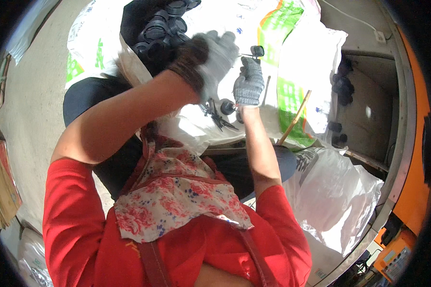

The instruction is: The person sits on the floor and repeatedly picks up black plastic caps and metal nails, inserting the nails into the caps one at a time. The assembled units are placed into a white sack beside them.

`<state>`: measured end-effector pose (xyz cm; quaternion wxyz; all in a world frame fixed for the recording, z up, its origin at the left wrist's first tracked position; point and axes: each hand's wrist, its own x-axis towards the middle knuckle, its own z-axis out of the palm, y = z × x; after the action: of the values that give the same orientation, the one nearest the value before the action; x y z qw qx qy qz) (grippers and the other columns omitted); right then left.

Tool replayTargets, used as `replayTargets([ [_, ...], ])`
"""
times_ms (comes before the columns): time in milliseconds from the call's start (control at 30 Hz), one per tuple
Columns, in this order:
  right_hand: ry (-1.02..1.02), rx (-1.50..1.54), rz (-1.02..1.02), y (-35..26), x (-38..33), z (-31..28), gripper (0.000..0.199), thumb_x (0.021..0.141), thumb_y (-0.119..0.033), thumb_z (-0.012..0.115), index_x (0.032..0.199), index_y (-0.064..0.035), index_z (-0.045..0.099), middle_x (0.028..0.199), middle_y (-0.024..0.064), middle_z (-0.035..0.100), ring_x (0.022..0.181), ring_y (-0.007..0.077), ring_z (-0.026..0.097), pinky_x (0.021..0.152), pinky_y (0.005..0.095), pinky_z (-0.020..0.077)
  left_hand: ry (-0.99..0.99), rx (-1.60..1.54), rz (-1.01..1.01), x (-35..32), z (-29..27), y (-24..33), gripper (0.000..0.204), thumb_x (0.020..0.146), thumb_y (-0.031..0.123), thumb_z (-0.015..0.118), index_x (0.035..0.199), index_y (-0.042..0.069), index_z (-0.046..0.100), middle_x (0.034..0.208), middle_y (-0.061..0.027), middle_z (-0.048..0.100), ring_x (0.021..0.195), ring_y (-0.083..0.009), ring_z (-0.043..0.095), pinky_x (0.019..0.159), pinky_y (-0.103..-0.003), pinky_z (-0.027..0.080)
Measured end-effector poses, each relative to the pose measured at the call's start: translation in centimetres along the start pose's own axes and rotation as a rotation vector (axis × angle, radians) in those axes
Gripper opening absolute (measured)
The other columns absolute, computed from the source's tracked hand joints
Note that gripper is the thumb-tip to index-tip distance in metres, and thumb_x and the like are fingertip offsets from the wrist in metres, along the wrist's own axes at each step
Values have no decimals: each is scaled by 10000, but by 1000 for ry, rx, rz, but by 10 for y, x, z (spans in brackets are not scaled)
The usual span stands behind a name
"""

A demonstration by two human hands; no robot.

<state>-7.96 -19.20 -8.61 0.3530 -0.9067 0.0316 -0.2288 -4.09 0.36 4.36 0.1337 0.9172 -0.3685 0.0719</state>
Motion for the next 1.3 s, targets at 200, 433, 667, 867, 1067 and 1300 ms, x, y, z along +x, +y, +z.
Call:
replayTargets([
  [200,-911,-825,344,55,-23,-21,315,764,-105,546,1067,-61,623,1053,208,616,1027,318,578,878,375,456,298,74,-193,-11,-1,-49,472,738,306,658,1156,114,554,1150,-155,503,1028,-317,513,793,-460,447],
  [433,-1495,-918,-8,123,-60,-3,274,706,-158,590,926,-22,681,948,226,634,890,323,634,783,358,495,-53,-243,-98,-9,16,-16,609,745,416,658,1215,48,534,1252,-198,501,1162,-326,472,998,-401,353],
  [667,-714,-275,57,-15,-6,-60,172,794,-91,561,916,-10,652,826,191,647,731,326,629,718,365,498,14,-380,-136,-16,52,10,639,705,349,674,1193,-21,493,1103,-222,559,1039,-339,550,912,-385,430],
  [867,-497,473,495,-50,-1,-106,260,857,-128,591,1067,25,594,862,112,638,715,180,613,673,288,508,-357,-886,-369,7,31,9,532,672,300,742,1068,-16,578,942,-154,643,849,-231,625,794,-305,500],
  [1067,-518,123,111,-24,-6,-109,1003,618,-286,827,1382,11,250,1322,206,403,1228,267,409,984,369,400,-604,-1290,-571,19,72,-7,318,768,260,669,1006,52,641,877,-95,663,772,-190,632,678,-301,525],
  [1300,-413,86,67,-35,-17,-79,278,821,-105,605,1080,-15,563,871,93,623,780,222,583,701,331,473,-522,-1774,-490,13,60,20,389,863,258,620,1150,13,525,891,-85,641,737,-178,632,605,-272,544],
])
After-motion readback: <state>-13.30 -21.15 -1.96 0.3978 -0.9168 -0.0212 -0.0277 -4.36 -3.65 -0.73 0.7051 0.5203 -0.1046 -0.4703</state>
